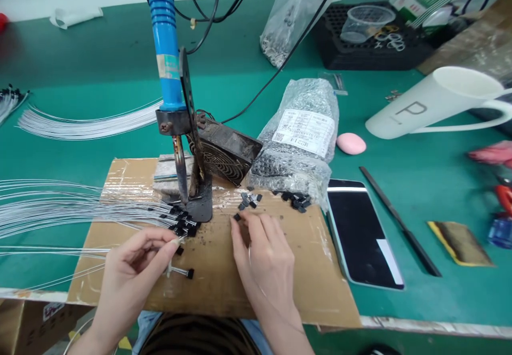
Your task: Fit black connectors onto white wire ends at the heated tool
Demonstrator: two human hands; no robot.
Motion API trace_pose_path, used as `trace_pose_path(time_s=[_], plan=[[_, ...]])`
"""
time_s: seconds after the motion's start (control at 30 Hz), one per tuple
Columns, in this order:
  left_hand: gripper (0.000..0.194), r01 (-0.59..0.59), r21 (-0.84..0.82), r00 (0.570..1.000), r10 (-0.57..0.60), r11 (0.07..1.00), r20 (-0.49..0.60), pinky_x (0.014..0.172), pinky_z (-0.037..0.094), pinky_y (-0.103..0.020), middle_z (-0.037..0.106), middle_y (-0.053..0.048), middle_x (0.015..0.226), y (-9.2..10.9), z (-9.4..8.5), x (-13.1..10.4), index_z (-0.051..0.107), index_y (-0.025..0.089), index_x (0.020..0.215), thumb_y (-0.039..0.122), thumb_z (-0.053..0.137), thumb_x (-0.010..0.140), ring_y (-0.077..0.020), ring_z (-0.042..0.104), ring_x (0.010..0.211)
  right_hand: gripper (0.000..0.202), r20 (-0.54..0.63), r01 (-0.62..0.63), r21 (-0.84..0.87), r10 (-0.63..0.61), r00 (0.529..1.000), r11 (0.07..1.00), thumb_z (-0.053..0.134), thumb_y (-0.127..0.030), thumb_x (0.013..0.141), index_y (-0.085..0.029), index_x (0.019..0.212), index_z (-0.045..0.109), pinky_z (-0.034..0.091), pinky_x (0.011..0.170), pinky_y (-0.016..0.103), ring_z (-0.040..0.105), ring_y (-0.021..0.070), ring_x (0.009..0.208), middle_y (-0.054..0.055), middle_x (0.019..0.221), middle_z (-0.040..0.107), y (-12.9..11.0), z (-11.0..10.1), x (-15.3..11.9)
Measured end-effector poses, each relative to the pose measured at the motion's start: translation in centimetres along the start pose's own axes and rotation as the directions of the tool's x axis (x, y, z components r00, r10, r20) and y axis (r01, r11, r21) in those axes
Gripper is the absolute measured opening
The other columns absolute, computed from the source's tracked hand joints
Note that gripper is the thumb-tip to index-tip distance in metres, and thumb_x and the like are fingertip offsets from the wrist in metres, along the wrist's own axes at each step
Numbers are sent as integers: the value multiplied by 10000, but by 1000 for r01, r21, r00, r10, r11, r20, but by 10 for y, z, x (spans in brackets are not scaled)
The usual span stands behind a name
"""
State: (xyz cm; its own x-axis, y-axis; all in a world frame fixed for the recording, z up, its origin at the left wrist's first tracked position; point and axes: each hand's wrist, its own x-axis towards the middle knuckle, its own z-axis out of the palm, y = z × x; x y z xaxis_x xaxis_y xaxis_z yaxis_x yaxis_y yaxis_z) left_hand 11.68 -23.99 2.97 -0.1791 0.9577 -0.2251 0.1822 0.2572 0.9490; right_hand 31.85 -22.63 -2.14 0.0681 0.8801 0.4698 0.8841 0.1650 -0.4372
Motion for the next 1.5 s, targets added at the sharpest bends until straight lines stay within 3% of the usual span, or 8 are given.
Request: trace_pose_path(time_s=[0.23, 0.47, 0.53, 0.6, 0.67, 0.93, 1.13, 1.5], plan=[[103, -27, 8, 999, 27, 1000, 18, 509, 400, -220, 719, -17, 691, 2, -3, 2, 808, 187, 829, 257, 774, 896, -118, 544, 558, 165, -5, 0, 19, 0, 1000, 1000, 599, -216, 1071, -155, 963, 709, 541, 743, 338, 701, 213, 752, 72, 834, 715, 1, 2, -1], [102, -1, 13, 1000, 1, 1000, 16, 525, 366, -235, 690, -3, 671, 8, -2, 2, 801, 198, 795, 254, 771, 874, -119, 513, 564, 158, 43, -200, 197, 196, 980, 960, 574, -307, 1098, -198, 1035, 670, 598, 608, 243, 765, 154, 607, 31, 792, 788, -11, -6, -9], [108, 15, 5, 1000, -15, 1000, 19, 537, 371, -237, 692, -8, 679, 11, -2, 2, 802, 200, 789, 261, 768, 871, -124, 526, 585, 156, 138, -384, 349, 359, 923, 855, 607, -344, 1082, -221, 1041, 694, 620, 620, 219, 772, 146, 617, 14, 779, 795, -23, -10, -10], [108, 34, -9, 999, -34, 999, 27, 542, 375, -235, 697, -9, 682, 13, -1, 3, 802, 199, 788, 265, 771, 867, -122, 526, 588, 190, 261, -580, 488, 525, 810, 653, 664, -412, 1038, -236, 1014, 730, 619, 628, 213, 749, 143, 640, 17, 797, 788, -36, -15, -10], [106, 53, -16, 998, -52, 998, 36, 539, 373, -230, 704, -5, 685, 16, -1, 4, 800, 196, 787, 266, 774, 862, -114, 515, 576, 196, 346, -654, 544, 570, 745, 525, 707, -431, 995, -243, 989, 764, 597, 632, 207, 712, 136, 639, 8, 771, 761, -47, -20, -7], [120, 71, 5, 995, -71, 997, 74, 547, 410, -213, 681, 15, 670, 20, -4, 7, 776, 198, 772, 261, 768, 873, -107, 536, 570, 61, 498, -699, 654, 531, 686, 289, 807, -335, 881, -280, 878, 835, 546, 589, 164, 645, 104, 595, -28, 669, 713, -72, -31, 10], [131, 40, -107, 976, -15, 993, 219, 660, 531, -181, 785, -17, 810, 19, -8, 12, 767, 202, 784, 211, 760, 915, -131, 685, 720, 91, 552, -708, 690, 526, 647, 148, 832, -330, 859, -257, 807, 823, 485, 505, 136, 567, 70, 516, -38, 610, 677, -82, -27, 13], [148, 51, -214, 966, 6, 976, 257, 742, 572, -133, 807, -12, 866, 18, -6, 14, 764, 207, 795, 149, 757, 931, -114, 734, 802, 156, 571, -711, 699, 537, 621, 79, 848, -351, 851, -229, 767, 796, 422, 468, 129, 529, 51, 476, -46, 582, 643, -86, -24, 11]])
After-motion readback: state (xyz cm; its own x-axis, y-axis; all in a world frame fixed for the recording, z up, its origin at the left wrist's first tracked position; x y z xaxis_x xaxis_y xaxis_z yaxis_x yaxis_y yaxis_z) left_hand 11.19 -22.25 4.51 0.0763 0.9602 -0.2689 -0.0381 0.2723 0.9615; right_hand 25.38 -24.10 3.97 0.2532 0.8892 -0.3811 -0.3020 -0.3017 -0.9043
